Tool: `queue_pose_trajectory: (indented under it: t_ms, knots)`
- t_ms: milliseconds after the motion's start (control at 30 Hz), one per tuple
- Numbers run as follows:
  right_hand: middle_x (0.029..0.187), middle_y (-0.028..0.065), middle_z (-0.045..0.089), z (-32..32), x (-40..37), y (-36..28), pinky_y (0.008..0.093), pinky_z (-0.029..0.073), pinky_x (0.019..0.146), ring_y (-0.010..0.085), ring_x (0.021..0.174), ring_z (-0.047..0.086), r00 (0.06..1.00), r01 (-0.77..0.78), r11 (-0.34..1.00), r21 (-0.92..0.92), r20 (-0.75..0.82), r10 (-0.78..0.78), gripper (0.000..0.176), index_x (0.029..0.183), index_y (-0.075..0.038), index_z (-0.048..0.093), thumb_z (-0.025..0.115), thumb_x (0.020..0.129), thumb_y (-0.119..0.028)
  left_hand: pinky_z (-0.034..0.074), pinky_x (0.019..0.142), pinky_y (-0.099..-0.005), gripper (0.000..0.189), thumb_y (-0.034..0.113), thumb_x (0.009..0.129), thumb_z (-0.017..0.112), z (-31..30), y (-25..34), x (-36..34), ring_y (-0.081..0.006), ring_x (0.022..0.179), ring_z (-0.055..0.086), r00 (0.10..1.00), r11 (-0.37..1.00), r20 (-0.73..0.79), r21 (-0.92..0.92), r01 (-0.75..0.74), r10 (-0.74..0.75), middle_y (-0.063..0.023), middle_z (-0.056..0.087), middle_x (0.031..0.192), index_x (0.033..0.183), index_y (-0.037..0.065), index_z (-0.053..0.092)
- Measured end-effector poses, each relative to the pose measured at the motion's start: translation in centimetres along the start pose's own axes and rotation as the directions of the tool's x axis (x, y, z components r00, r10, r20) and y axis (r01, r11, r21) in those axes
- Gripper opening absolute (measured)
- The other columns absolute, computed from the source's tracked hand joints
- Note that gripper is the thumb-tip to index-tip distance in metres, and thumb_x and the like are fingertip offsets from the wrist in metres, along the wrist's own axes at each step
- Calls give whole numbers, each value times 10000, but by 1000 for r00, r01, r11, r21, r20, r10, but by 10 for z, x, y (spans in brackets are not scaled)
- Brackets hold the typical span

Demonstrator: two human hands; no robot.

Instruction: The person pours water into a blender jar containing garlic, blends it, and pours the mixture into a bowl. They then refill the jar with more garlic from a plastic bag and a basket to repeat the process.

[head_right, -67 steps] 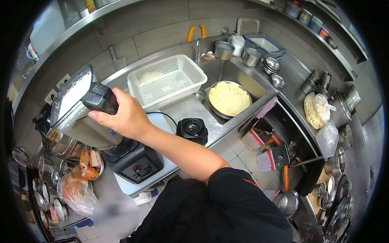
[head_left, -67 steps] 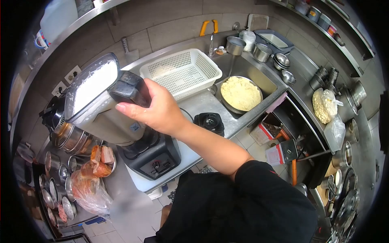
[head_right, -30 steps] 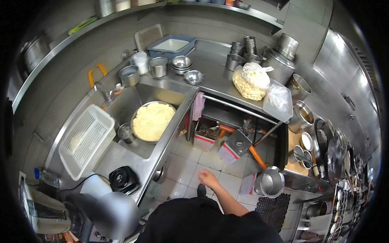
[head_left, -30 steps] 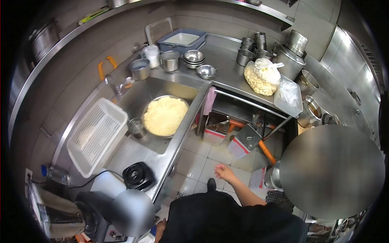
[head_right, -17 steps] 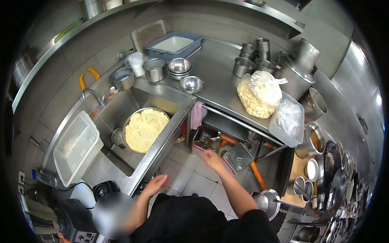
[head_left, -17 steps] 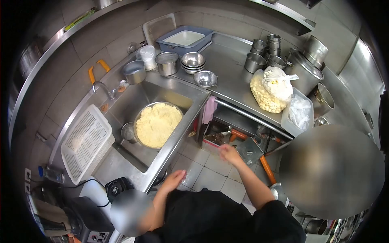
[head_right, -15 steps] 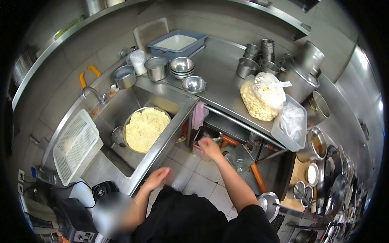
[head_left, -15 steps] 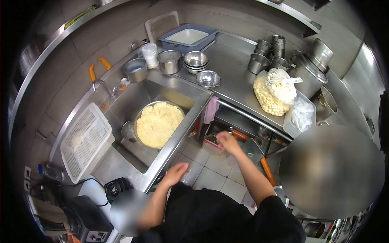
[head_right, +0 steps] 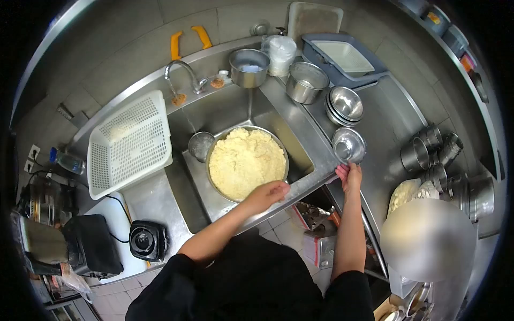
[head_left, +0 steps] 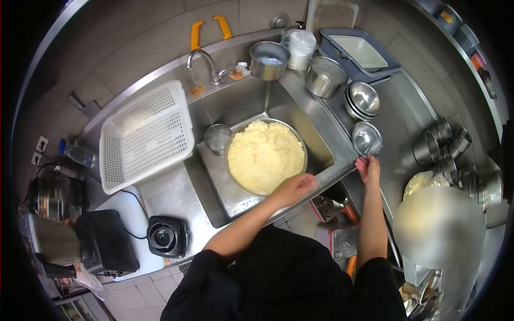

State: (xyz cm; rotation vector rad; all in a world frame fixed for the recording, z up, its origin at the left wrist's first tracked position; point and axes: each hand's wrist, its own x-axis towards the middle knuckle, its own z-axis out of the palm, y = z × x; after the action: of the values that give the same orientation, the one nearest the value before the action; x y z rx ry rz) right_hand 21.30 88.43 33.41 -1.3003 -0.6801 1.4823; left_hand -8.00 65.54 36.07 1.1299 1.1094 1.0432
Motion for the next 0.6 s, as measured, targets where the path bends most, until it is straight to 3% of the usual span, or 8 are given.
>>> queue_pose_trajectory:
  t_ms: [233, 333, 367, 400, 433, 467, 500, 600]
  knots:
    - [1058, 141, 621, 48, -77, 46, 330, 613, 543, 245, 669, 678, 972, 24, 954, -299, 230, 48, 395, 1244, 12, 484, 491, 851, -25, 535, 771, -355, 635, 457, 963, 545, -18, 38, 30, -191, 962, 629, 940, 976, -266, -44, 211, -215, -102, 638, 1119, 1411, 36, 390]
    - [988, 113, 663, 121, -125, 43, 266, 568, 535, 183, 707, 684, 867, 44, 910, -413, 468, 171, 334, 1221, -22, 519, 569, 894, -67, 514, 657, -337, 507, 389, 932, 585, -55, 13, 28, -214, 837, 633, 884, 951, -405, 95, 295, -234, -178, 655, 997, 1212, -34, 577]
    - [1011, 102, 660, 134, -125, 51, 262, 566, 554, 168, 716, 678, 738, 89, 952, -292, 661, 134, 324, 1231, -33, 513, 591, 927, -114, 496, 717, -377, 367, 310, 928, 577, -81, 0, 14, -248, 825, 610, 814, 913, -579, 302, 273, -51, -173, 656, 940, 1052, -28, 652]
    - [1070, 100, 647, 141, -128, 56, 264, 563, 602, 150, 757, 671, 563, 53, 984, -170, 819, 111, 384, 1293, -48, 491, 600, 953, -189, 474, 768, -403, 320, 288, 933, 566, -86, 52, -8, -267, 835, 598, 662, 939, -747, 181, 291, -61, -143, 656, 937, 951, -12, 677]
    - [1138, 95, 627, 161, -152, 19, 289, 557, 691, 148, 848, 658, 510, 132, 930, -343, 828, 233, 458, 1359, -73, 468, 611, 954, -232, 471, 784, -410, 340, 307, 922, 579, -127, 40, -32, -248, 843, 584, 623, 936, -779, 270, 226, 74, -111, 653, 945, 1032, -5, 661]
    - [1084, 107, 644, 163, -157, 21, 341, 541, 731, 193, 843, 661, 421, 508, 824, -251, 907, 17, 576, 1431, -120, 408, 623, 937, -323, 468, 851, -411, 350, 307, 917, 580, -205, -19, -68, -245, 909, 588, 485, 954, -866, 238, 183, 123, -120, 652, 1001, 1069, -1, 650]
    - [1133, 149, 624, 161, -164, -2, 377, 519, 825, 252, 913, 655, 359, 615, 752, -237, 933, 1, 562, 1400, -111, 450, 630, 924, -348, 456, 919, -421, 369, 316, 936, 535, -263, -21, -107, -269, 999, 594, 403, 813, -858, 466, 350, 318, -146, 649, 1073, 1096, 5, 652]
    - [1235, 175, 568, 121, -155, -50, 413, 501, 871, 281, 1021, 630, 442, 767, 552, -328, 893, -83, 498, 1349, -109, 505, 624, 918, -329, 477, 963, -431, 469, 307, 967, 456, -292, 95, -151, -309, 1114, 586, 294, 941, -955, 123, 315, 26, -204, 614, 1216, 1233, -57, 585]
